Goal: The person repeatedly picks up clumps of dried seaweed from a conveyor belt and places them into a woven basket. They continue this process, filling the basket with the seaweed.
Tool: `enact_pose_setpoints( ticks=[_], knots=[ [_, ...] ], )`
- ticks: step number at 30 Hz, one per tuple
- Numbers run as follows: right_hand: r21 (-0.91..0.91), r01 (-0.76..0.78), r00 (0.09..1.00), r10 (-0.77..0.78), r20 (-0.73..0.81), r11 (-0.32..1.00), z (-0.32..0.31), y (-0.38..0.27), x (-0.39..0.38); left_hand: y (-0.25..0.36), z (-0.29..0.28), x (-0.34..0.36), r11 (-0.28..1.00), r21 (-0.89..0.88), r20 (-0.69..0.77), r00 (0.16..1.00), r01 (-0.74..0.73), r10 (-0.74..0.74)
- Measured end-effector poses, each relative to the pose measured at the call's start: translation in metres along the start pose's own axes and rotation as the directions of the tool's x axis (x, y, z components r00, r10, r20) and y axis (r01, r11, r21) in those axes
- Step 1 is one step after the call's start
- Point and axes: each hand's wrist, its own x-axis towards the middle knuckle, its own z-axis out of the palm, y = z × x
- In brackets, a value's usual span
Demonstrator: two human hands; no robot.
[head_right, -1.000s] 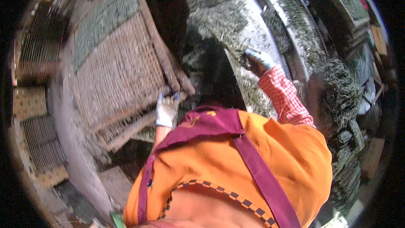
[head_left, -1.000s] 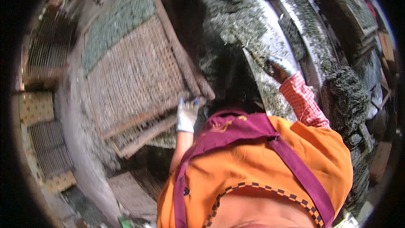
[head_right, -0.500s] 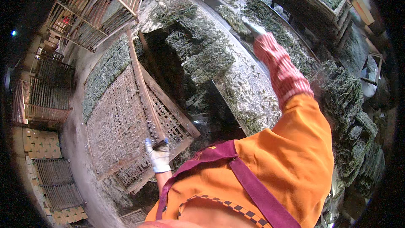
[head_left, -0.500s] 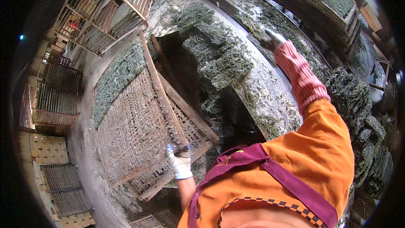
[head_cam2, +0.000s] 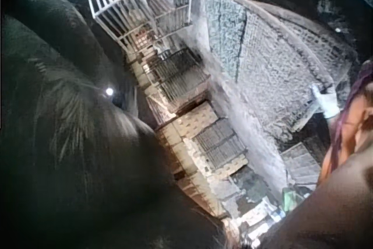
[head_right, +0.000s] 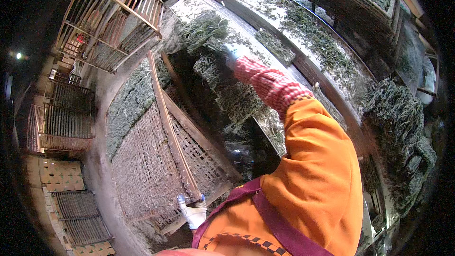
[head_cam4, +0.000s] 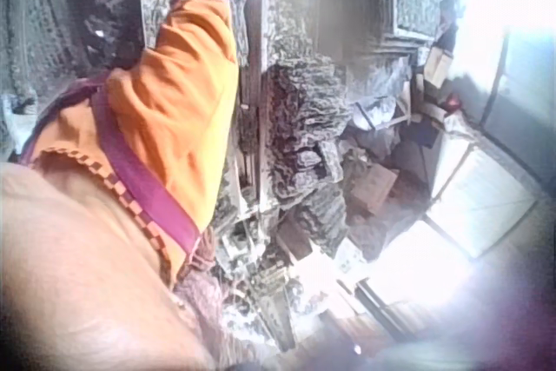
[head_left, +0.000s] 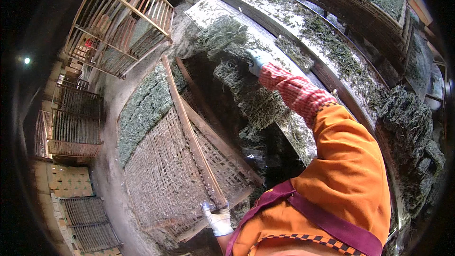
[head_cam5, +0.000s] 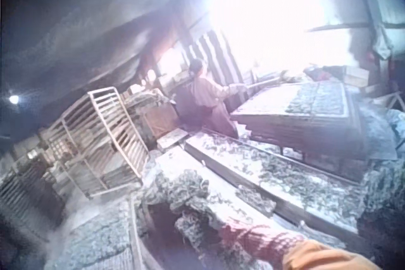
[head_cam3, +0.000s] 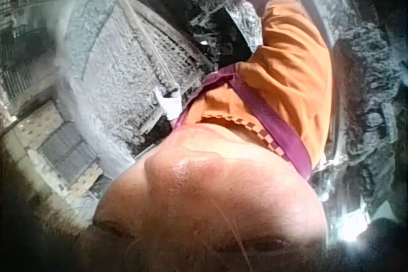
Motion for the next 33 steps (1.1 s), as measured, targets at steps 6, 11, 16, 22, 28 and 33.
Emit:
enact_pose_setpoints(
  ticks=[6, 11, 16, 22, 28, 33],
  knots=[
    [0.558, 0.220, 0.948, -0.041, -0.315, 0.800, -0.040, 0.090, -0.019, -0.011, -0.015, 0.012, 0.995, 0.012, -0.063, 0.993, 0.098, -0.097],
    [0.202, -0.210, 0.977, 0.215, 0.000, 0.957, -0.075, 0.142, -0.013, -0.017, -0.017, 0.021, 0.978, 0.008, -0.065, 0.976, 0.207, -0.206],
    [0.228, 0.414, 0.899, -0.435, 0.046, 0.881, -0.081, 0.076, -0.083, -0.021, -0.020, 0.029, 0.978, 0.005, -0.131, 0.970, 0.208, -0.205],
    [-0.066, 0.592, 0.797, -0.571, 0.198, 0.803, -0.041, 0.029, -0.156, -0.016, -0.017, 0.033, 0.943, 0.083, -0.263, 0.920, 0.323, -0.292],
    [0.636, 0.313, 0.893, -0.447, 0.056, 0.706, -0.072, 0.043, -0.131, -0.015, -0.031, 0.037, 0.937, 0.156, -0.240, 0.933, 0.311, -0.270],
    [0.660, -0.206, 0.970, 0.239, 0.041, 0.722, -0.133, 0.075, -0.089, -0.015, -0.042, 0.044, 0.908, 0.087, -0.203, 0.900, 0.410, -0.386]
  ],
)
